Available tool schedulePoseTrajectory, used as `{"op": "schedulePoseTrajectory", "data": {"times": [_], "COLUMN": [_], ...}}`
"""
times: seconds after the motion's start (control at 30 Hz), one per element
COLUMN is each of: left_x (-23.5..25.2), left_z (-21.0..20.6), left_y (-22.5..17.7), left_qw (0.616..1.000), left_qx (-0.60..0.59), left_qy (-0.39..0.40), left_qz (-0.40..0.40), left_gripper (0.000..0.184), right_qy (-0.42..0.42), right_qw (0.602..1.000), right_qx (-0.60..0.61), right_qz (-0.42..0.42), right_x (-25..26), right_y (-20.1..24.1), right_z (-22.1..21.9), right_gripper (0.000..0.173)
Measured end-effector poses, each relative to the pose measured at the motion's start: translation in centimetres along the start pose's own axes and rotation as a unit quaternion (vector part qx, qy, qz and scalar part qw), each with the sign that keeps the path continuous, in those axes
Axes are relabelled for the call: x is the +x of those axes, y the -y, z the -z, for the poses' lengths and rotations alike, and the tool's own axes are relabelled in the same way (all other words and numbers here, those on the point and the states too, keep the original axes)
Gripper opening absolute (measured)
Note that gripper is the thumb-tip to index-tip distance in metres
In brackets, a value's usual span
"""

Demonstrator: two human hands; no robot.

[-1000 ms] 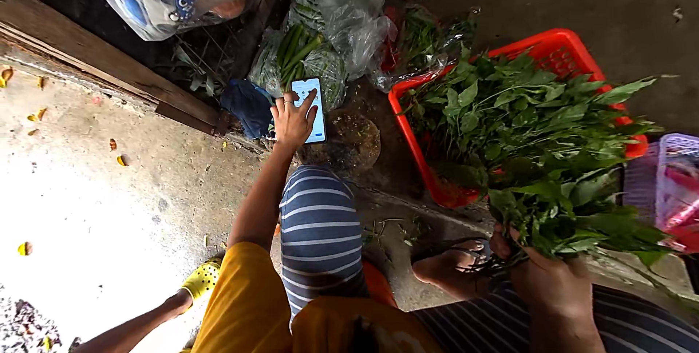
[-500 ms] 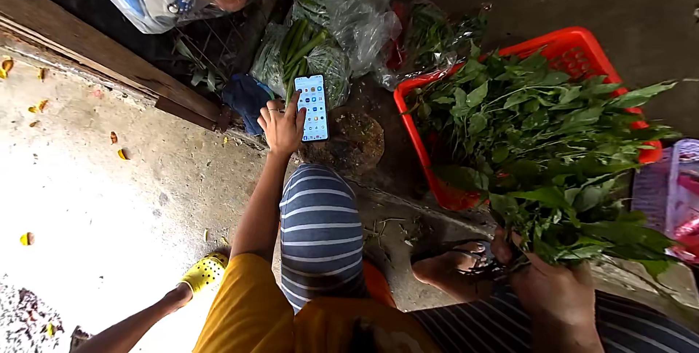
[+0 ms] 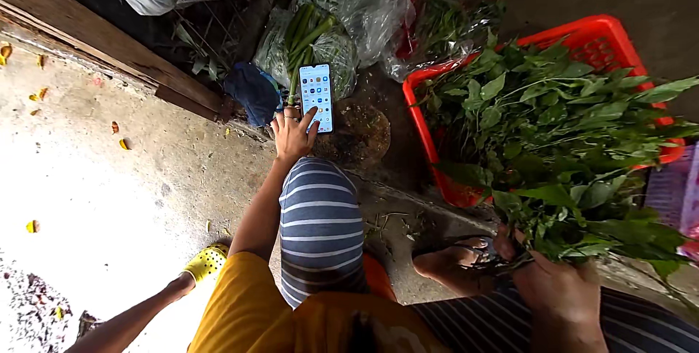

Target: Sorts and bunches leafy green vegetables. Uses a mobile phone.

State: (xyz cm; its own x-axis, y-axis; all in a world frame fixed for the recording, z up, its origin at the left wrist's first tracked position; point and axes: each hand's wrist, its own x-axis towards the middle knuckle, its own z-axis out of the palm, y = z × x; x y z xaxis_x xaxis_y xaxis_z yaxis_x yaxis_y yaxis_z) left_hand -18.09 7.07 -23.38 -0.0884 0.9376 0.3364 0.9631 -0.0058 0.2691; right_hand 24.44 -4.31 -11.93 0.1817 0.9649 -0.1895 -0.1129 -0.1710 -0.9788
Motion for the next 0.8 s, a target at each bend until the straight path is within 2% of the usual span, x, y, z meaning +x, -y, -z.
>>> {"op": "schedulePoseTrajectory", "data": {"times": [0.13,0.27,0.4,0.57,0.8], "left_x": [-1.4,-1.7,-0.9,0.2,-1.4], "left_z": [-1.2,-0.8,0.1,0.0,0.3], "left_y": [-0.2,0.6,1.2,1.0,0.5], "left_qw": [0.999,0.999,0.998,0.998,0.995], "left_qx": [0.027,0.018,0.002,0.015,-0.003], "left_qy": [-0.025,-0.042,-0.015,0.011,-0.044], "left_qz": [-0.022,0.008,0.063,0.062,0.086], "left_gripper": [0.036,0.037,0.039,0.044,0.044], "right_qy": [-0.004,0.001,0.011,0.007,0.014], "right_qw": [1.0,1.0,1.0,1.0,1.0], "right_qx": [-0.007,-0.007,-0.011,-0.01,-0.005], "right_qz": [-0.004,-0.002,0.004,0.009,0.006], "right_x": [0.0,0.0,0.0,0.1,0.1], "right_y": [0.2,0.0,0.1,0.0,0.0], "right_z": [-0.1,0.1,0.1,0.0,0.1], "right_gripper": [0.018,0.018,0.019,0.019,0.018]}}
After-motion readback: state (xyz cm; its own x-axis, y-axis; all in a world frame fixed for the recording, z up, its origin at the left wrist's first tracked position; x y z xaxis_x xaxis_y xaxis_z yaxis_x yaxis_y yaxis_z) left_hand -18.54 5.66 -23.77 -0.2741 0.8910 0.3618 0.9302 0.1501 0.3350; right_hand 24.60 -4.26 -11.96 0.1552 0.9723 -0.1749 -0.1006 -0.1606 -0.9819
